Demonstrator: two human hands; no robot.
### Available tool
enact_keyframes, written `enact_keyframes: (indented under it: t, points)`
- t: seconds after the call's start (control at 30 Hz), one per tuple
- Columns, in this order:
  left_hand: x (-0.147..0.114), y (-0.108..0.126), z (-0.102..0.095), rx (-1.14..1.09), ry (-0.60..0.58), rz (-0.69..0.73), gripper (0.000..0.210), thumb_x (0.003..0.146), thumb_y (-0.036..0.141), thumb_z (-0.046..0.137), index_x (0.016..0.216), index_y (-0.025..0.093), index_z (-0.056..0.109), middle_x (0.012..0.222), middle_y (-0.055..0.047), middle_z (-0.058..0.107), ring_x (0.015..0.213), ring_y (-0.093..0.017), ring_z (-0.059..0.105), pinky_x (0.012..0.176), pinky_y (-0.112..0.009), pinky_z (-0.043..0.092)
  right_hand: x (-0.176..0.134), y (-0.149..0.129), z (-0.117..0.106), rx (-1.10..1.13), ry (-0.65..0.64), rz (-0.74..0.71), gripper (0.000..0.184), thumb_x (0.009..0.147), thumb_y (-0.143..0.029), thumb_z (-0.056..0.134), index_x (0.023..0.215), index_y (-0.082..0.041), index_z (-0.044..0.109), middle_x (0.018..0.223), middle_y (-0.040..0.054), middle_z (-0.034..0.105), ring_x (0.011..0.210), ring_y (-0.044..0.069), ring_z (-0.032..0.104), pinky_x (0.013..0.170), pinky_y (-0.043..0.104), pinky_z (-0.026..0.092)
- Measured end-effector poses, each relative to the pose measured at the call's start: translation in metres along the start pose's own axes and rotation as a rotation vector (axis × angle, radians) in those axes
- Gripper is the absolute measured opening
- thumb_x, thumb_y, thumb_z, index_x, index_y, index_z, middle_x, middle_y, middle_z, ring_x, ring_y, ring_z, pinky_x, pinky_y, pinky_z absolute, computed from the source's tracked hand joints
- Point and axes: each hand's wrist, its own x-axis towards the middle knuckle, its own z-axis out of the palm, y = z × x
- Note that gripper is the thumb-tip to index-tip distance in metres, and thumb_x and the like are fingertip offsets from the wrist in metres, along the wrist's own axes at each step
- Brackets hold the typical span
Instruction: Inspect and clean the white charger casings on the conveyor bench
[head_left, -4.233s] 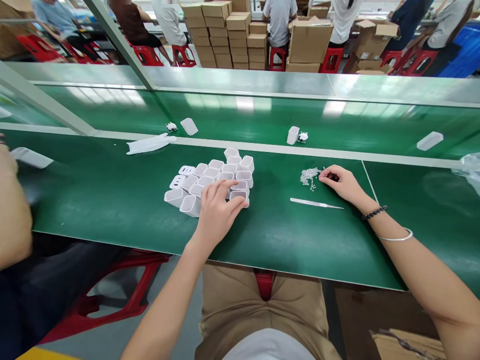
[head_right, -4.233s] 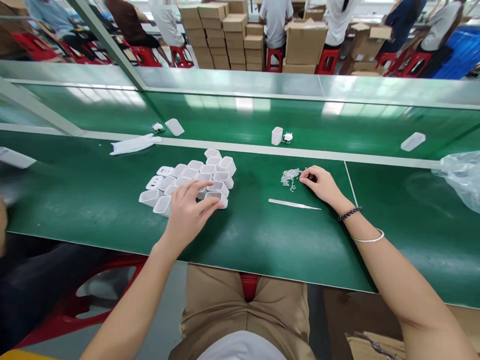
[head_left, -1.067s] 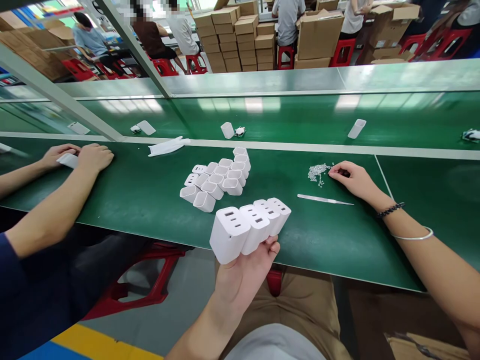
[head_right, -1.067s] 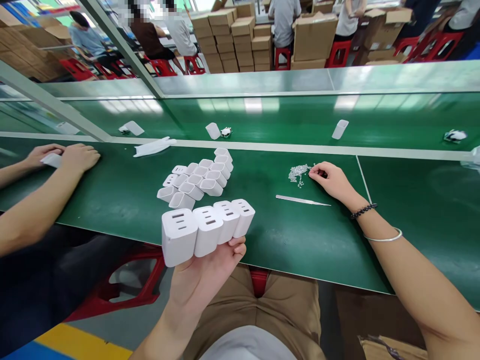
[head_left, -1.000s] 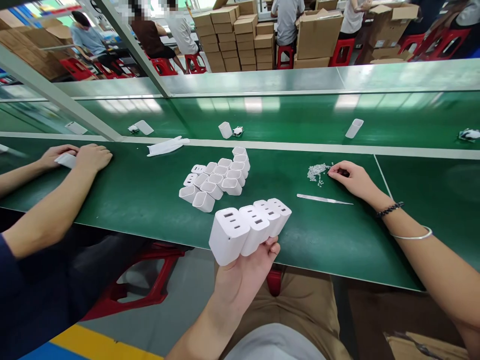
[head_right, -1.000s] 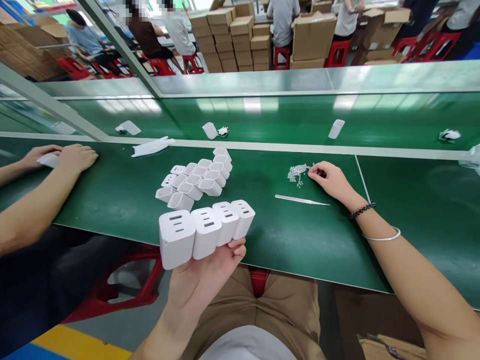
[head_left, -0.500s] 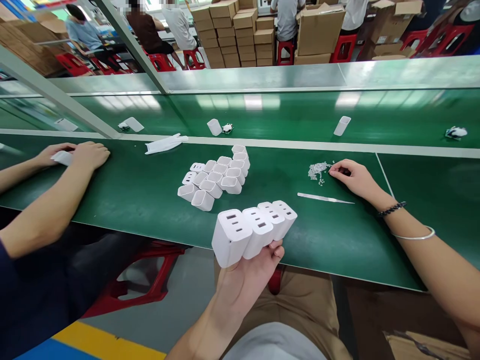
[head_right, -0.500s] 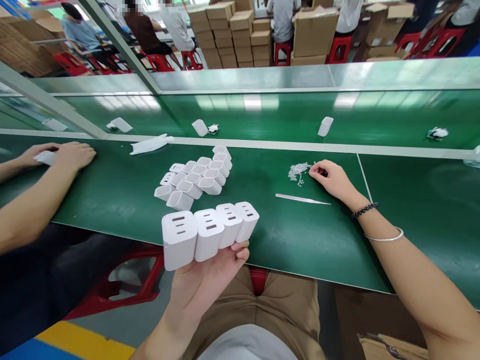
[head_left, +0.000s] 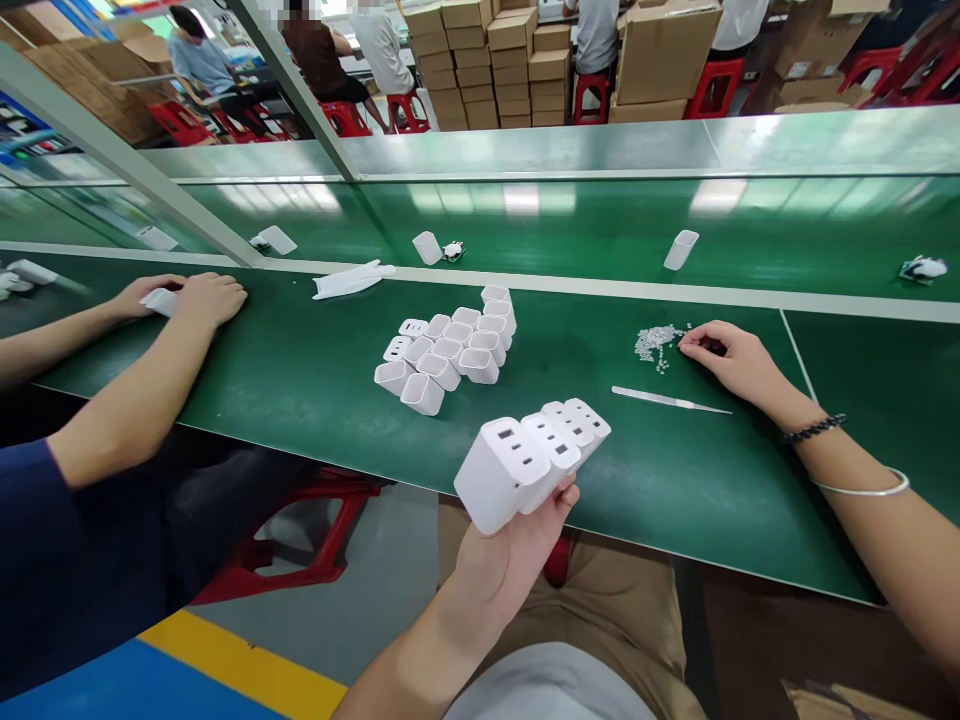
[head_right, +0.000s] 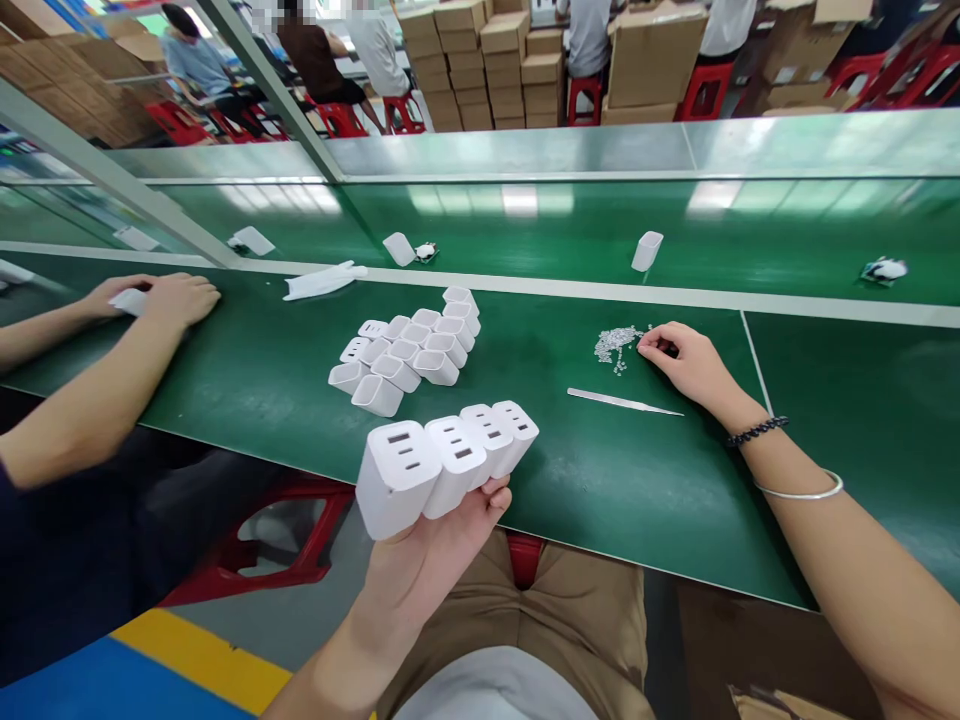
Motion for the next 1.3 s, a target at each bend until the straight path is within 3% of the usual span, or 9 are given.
enact_keyframes:
  t: [0.17,0.27,0.33,0.4,0.53,0.7,0.83,1.07,1.3]
  points:
    - [0.013,0.002,-0.012,0.34,-0.002,0.2,0.046,0.065,0.054,0.086,0.096,0.025,0.067,0.1,-0.005,0.066,0.084,-0.019,0.058,0.074,-0.032,0.05,0.0,0.002,0.0,0.003,-0.005,-0.002,0.029,0.087,-0.05,0.063,0.087,-0.022,0.07,0.097,0.0074,0.07,0.081,0.022,0.059,0.075,0.038,0.047]
    - [0.031,0.024,-0.006,0.57,-0.018,0.336,0.051,0.056,0.035,0.092,0.096,0.024,0.062,0.093,-0.002,0.064,0.085,-0.018,0.057,0.073,-0.029,0.046,0.001,0.002,0.0,0.016,-0.012,0.001,0.026,0.086,-0.046,0.063,0.087,-0.022,0.07,0.097,0.007,0.07,0.084,0.023,0.061,0.076,0.038,0.047]
    - [0.047,0.047,0.009,1.003,-0.014,0.614,0.057,0.05,0.025,0.09,0.098,0.023,0.058,0.096,-0.001,0.062,0.088,-0.019,0.054,0.078,-0.031,0.043,0.001,0.0,0.0,0.033,-0.01,-0.006,0.025,0.086,-0.046,0.063,0.086,-0.022,0.07,0.096,0.007,0.069,0.083,0.023,0.06,0.076,0.038,0.047]
    - [0.067,0.069,0.03,1.475,-0.023,0.769,0.048,0.054,0.028,0.083,0.092,0.022,0.055,0.092,-0.001,0.059,0.085,-0.019,0.051,0.078,-0.033,0.04,0.002,-0.003,0.0,0.06,0.0,-0.001,0.026,0.086,-0.046,0.063,0.085,-0.021,0.069,0.095,0.0072,0.07,0.082,0.022,0.06,0.077,0.038,0.047]
    - [0.118,0.091,0.067,2.105,-0.153,0.701,0.037,0.063,0.043,0.073,0.077,0.02,0.048,0.08,-0.002,0.058,0.079,-0.023,0.054,0.084,-0.043,0.039,0.002,-0.007,-0.001,0.153,0.014,0.056,0.028,0.083,-0.048,0.064,0.084,-0.02,0.068,0.094,0.0077,0.071,0.084,0.023,0.06,0.081,0.04,0.047]
    - [0.185,0.08,0.083,2.561,-0.347,0.634,0.04,0.064,0.044,0.071,0.089,0.017,0.055,0.089,-0.012,0.064,0.1,-0.036,0.056,0.093,-0.048,0.037,0.003,-0.008,-0.004,0.174,-0.012,0.062,0.029,0.085,-0.047,0.061,0.086,-0.019,0.068,0.096,0.0072,0.072,0.084,0.022,0.061,0.082,0.039,0.047]
    - [0.214,0.071,0.086,2.63,-0.606,0.542,0.04,0.07,0.039,0.067,0.1,0.012,0.06,0.093,-0.016,0.067,0.106,-0.038,0.055,0.095,-0.049,0.037,0.003,-0.004,-0.007,0.179,-0.049,0.045,0.028,0.086,-0.047,0.062,0.089,-0.019,0.069,0.098,0.0069,0.072,0.085,0.022,0.06,0.081,0.038,0.046]
    - [0.2,0.091,0.096,2.555,-0.598,0.55,0.058,0.079,0.037,0.062,0.13,0.011,0.054,0.124,-0.018,0.062,0.117,-0.036,0.052,0.104,-0.051,0.034,0.006,0.001,-0.008,0.194,-0.089,0.0,0.024,0.084,-0.044,0.065,0.088,-0.02,0.07,0.097,0.006,0.07,0.08,0.02,0.057,0.079,0.037,0.045]
    - [0.155,0.082,0.057,2.259,-0.68,0.764,0.022,0.085,0.032,0.055,0.095,0.017,0.068,0.104,-0.014,0.062,0.107,-0.034,0.053,0.102,-0.053,0.036,0.01,0.001,-0.005,0.109,-0.108,-0.071,0.021,0.087,-0.039,0.062,0.082,-0.019,0.066,0.09,0.0057,0.065,0.072,0.018,0.052,0.07,0.034,0.042]
